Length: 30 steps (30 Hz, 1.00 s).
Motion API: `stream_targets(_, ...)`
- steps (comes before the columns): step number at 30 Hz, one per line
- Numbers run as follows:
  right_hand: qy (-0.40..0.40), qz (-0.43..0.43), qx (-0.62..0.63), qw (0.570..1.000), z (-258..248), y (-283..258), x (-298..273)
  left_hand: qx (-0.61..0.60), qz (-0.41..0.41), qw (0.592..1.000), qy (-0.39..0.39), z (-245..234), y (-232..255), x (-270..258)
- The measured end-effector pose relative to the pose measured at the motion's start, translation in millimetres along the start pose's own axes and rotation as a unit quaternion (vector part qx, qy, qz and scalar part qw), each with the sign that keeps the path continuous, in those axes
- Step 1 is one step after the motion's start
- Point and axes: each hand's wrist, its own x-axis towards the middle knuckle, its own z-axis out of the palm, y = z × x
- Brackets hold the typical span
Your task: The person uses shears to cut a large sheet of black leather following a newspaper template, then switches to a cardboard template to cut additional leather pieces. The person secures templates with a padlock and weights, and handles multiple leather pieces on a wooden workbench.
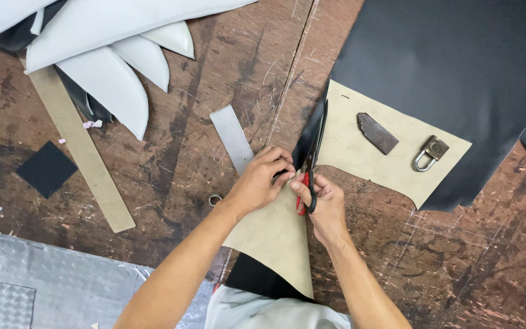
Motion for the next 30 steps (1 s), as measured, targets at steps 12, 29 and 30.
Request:
stream_targets(12,-0.008,-0.011,-0.019,1.0,-4.2,-14.9,22.3,-0.01,0.0,1.0,-0.003,-1.2,-0.3,1.4)
stream_targets(29,-0.006,-0.024,-0.046,0.999,-7.0,-19.0,42.3,-0.004,-0.015,1.0,-0.002,0.5,2.3,0.4)
stream_targets(30,-0.011,-0.025,-0.047,0.999,-8.4,-17.5,44.6,-0.004,-0.014,1.0,0.0,0.8,1.2,0.1)
